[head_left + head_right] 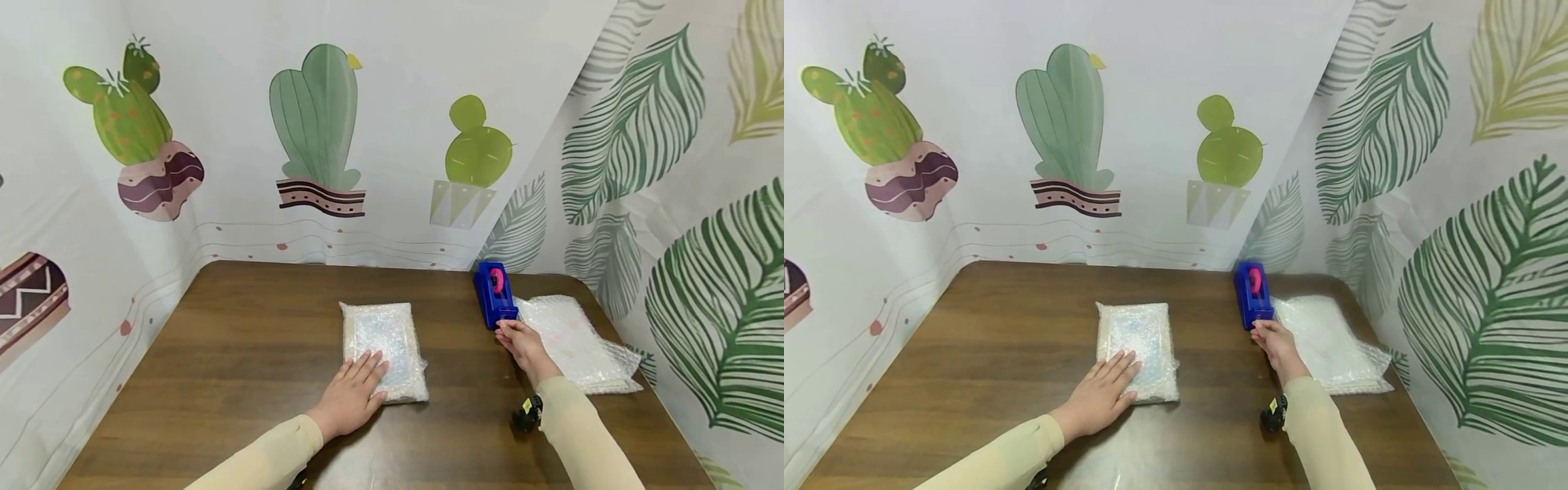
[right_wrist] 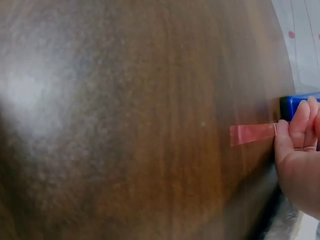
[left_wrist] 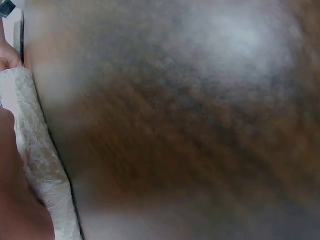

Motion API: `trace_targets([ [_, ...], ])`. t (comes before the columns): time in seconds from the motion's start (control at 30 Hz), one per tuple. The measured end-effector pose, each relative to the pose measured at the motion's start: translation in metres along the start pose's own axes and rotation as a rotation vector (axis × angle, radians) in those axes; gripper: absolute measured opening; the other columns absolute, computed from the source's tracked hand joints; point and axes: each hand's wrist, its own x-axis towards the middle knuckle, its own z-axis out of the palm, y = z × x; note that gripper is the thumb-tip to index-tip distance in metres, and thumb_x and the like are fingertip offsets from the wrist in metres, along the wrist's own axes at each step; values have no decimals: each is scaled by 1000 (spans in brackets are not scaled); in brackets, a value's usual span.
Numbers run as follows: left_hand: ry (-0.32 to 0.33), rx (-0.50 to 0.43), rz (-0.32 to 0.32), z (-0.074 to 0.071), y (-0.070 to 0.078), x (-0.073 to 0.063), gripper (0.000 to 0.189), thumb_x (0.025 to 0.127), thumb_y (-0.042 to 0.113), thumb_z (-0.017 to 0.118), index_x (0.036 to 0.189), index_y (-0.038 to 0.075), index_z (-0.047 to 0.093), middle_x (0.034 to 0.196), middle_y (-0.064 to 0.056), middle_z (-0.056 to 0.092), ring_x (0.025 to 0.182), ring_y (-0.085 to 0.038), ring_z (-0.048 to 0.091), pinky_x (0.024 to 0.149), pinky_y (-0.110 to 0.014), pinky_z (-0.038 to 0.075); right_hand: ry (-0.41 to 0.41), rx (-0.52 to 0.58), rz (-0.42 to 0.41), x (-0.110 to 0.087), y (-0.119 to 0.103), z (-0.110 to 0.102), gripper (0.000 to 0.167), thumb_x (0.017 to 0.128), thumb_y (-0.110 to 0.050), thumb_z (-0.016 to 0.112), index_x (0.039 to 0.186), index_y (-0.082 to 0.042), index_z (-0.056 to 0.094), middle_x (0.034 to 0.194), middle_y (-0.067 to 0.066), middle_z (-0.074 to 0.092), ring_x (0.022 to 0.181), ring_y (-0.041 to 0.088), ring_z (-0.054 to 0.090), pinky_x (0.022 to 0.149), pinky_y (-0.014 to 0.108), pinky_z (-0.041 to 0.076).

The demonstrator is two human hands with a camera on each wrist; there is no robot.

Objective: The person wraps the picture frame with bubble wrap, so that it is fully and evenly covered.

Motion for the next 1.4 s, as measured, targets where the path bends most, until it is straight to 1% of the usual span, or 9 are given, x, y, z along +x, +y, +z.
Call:
trace_targets([
  [0.13,-13,-25,-5,0,1,-1,56,108,37,45,156,8,42,167,-13,36,156,-35,31,127,-56,27,-19,-45,4,-6,-5,1,42,107,-12,50,77,-34,69,71,-15,65,66,-2,61,69,15,58],
  [0.37,-28,-60,-5,-1,-1,1,57,107,38,45,156,9,43,167,-13,35,157,-35,31,127,-57,26,-1,-268,-72,-23,-15,7,40,107,-22,55,76,-44,67,77,-20,61,64,-2,52,58,14,47],
  [0.47,-28,-58,-4,-1,-2,1,57,107,38,45,156,9,43,168,-13,34,157,-35,30,127,-57,26,-4,-339,-133,-30,-24,17,32,105,-22,60,81,-40,70,74,-18,58,60,-1,51,53,15,44],
  [0.53,-22,-47,-1,-2,-2,1,57,107,38,45,156,9,43,167,-13,35,157,-35,30,127,-57,26,-33,-422,-191,-34,-33,27,19,103,-20,63,91,-27,77,73,-14,58,57,1,50,50,17,42],
  [0.67,-9,-11,-6,-2,-2,1,56,108,38,46,156,10,43,167,-13,36,156,-35,31,127,-56,28,-212,-724,-365,-37,-49,58,21,98,-16,69,109,1,77,84,5,73,60,8,56,54,22,47],
  [0.87,6,43,-19,-1,0,0,54,107,37,46,155,11,45,164,-14,40,155,-35,34,126,-53,31,-548,-1059,-618,-40,-66,122,19,97,-14,69,105,-1,80,106,16,80,95,19,73,82,27,57],
  [1.13,92,265,5,7,6,0,48,107,36,48,147,9,52,154,-14,53,147,-32,47,120,-46,42,-854,-1186,-675,-38,-69,192,21,101,-15,63,109,-4,78,108,11,80,93,12,70,82,22,55],
  [1.23,153,310,21,12,8,0,41,107,33,50,139,8,56,150,-13,56,145,-32,50,117,-44,46,-934,-1178,-640,-37,-61,208,21,102,-15,62,110,-3,78,110,11,79,98,13,72,87,21,55],
  [1.4,226,365,27,16,13,-3,32,105,32,55,128,10,60,143,-11,61,139,-28,56,113,-42,50,-990,-1133,-555,-31,-38,226,21,99,-16,67,107,-1,79,101,12,80,83,-3,62,80,15,52],
])
